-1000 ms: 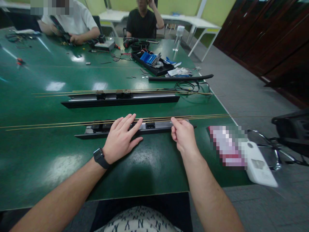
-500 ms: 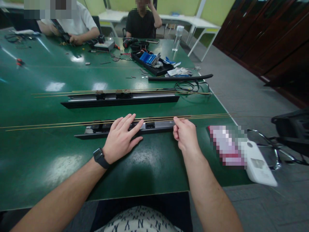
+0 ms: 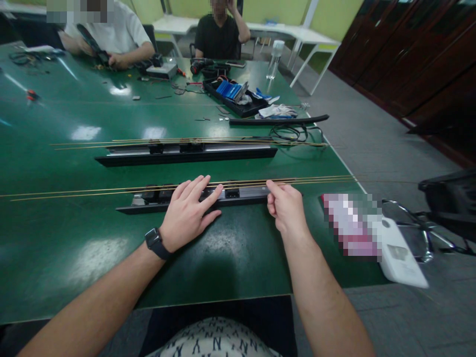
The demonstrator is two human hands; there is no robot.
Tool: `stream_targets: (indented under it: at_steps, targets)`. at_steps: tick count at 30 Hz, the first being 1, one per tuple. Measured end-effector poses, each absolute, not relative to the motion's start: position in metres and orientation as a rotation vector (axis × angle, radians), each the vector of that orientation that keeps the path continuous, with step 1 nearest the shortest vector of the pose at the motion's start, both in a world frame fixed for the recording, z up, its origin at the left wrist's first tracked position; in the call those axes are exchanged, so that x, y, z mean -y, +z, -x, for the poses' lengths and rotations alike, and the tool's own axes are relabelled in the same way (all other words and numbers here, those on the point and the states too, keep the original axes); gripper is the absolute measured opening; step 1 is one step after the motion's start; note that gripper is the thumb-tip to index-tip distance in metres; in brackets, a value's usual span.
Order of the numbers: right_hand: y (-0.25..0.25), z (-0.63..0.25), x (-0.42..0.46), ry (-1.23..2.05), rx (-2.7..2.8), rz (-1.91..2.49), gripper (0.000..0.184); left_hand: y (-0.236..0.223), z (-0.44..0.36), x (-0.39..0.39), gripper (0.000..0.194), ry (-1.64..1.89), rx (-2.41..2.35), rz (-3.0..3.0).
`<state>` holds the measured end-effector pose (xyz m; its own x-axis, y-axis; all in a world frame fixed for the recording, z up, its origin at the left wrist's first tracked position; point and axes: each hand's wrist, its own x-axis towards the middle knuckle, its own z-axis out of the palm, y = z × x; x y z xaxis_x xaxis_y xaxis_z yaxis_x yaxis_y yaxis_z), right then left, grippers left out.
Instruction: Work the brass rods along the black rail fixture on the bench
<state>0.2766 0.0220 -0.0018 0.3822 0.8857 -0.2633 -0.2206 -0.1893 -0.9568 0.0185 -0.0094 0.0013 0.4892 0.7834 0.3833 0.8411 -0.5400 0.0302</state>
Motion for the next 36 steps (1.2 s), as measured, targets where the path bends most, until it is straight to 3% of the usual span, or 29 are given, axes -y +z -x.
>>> stream_targets:
  at_steps: [36]
  targets:
    - [0.0074, -0.2847, -0.0246, 1.075, 0.534, 1.413, 0.023, -0.0002, -0.0179, 0.0093, 0.062, -0.523, 1.439, 2.561]
